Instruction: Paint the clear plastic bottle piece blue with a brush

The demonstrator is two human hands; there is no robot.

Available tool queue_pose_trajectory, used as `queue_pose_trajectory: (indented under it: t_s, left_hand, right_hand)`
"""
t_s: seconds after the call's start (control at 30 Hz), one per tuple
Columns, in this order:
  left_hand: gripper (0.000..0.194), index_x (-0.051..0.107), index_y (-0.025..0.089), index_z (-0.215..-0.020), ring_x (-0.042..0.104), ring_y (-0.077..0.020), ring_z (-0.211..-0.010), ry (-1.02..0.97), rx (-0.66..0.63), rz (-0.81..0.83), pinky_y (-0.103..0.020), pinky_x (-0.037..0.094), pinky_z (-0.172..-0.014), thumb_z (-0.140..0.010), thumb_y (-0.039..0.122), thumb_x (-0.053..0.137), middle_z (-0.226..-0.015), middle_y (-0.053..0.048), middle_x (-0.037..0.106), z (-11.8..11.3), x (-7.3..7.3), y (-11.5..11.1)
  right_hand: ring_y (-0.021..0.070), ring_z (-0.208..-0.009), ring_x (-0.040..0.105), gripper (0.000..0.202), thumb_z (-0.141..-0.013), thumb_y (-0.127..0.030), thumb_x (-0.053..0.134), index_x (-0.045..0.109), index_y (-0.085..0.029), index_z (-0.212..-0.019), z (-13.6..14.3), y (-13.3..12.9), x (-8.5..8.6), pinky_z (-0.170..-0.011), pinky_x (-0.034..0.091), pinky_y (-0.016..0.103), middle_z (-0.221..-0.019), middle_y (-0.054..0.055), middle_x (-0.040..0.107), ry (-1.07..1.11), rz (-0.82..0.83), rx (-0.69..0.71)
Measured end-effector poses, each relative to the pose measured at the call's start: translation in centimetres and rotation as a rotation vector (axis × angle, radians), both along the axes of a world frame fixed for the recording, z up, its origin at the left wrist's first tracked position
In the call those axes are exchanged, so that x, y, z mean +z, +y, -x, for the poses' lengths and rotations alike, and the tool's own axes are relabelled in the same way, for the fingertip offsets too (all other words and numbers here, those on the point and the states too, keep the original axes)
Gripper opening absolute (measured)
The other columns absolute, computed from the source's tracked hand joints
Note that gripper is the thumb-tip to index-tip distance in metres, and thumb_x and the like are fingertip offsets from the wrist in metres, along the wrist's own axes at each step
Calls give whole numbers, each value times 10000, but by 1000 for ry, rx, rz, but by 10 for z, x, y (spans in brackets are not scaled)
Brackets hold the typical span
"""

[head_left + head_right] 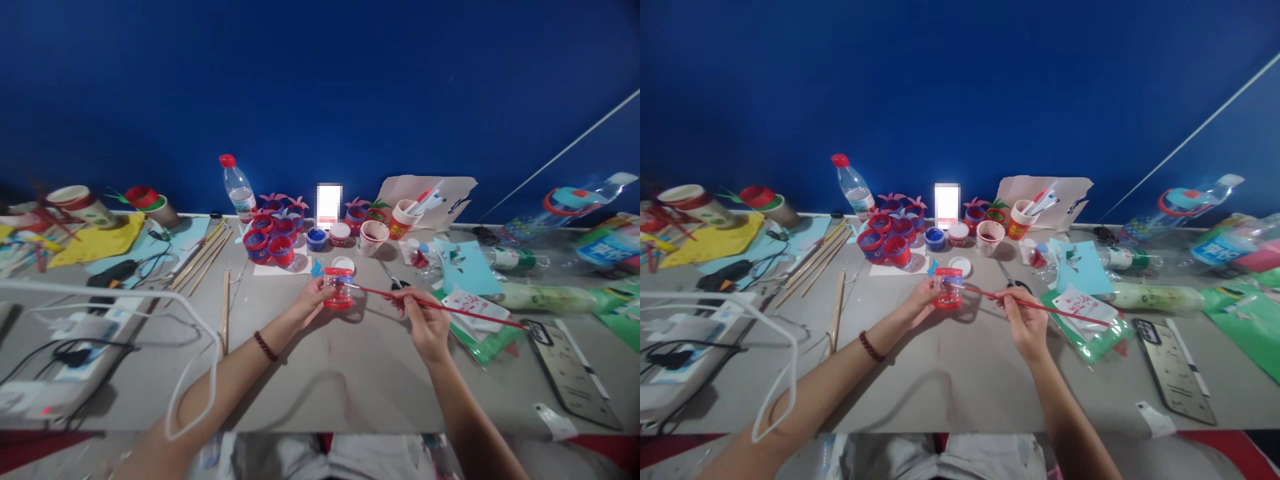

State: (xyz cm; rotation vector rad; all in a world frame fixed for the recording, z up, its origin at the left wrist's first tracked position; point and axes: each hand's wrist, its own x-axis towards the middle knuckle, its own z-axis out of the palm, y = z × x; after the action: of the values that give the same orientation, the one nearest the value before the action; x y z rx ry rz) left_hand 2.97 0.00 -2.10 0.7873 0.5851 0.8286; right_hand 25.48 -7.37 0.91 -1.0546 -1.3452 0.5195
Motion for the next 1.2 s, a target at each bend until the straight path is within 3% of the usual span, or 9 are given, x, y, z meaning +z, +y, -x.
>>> queue_pose_trajectory:
  t_s: [0.13, 0.33, 0.7, 1.03, 1.2]
  left_hand:
    - [693, 635, 107, -1218, 734, -347, -972, -1, -23, -2, -530, 522, -948, -672, 453, 885, -1154, -217, 713, 1, 0, 1]
    - [480, 695, 104, -1057, 727, -279, -900, -29, 33, 61, -478, 553, -912, -693, 354, 881, -998, -154, 749, 2, -6, 3]
    - [467, 688, 105, -1093, 730, -262, -888, -42, 14, 69, -435, 559, -885, -724, 332, 861, -992, -143, 755, 3, -12, 6]
    - [464, 691, 94, -1110, 725, -273, -928, -47, -19, 48, -451, 539, -929, -748, 344, 838, -1032, -157, 755, 4, -6, 4]
    - [466, 686, 100, -1084, 731, -269, -907, -54, 11, 76, -458, 537, -930, -727, 345, 858, -1005, -147, 762, 3, -9, 4]
  right_hand:
    - [129, -579, 587, 180, -959, -270, 582, 745, -228, -896, 0, -1, 7, -494, 463, 240, -766, 35, 722, -30, -28, -20]
    - [133, -566, 588, 205, -958, -289, 580, 736, -209, -850, -6, 0, 4, -494, 466, 246, -746, 40, 733, -21, 10, -103]
    - [150, -564, 596, 233, -946, -362, 593, 725, -202, -839, -7, 0, 2, -508, 464, 287, -752, 50, 727, -4, 48, -145]
    - [145, -545, 585, 232, -925, -405, 616, 695, -202, -845, -10, 2, -7, -516, 460, 283, -714, 34, 711, 156, 61, -167]
    - [161, -597, 621, 221, -930, -395, 619, 697, -202, -857, -8, 1, -10, -509, 453, 270, -724, 42, 719, 201, 112, -111]
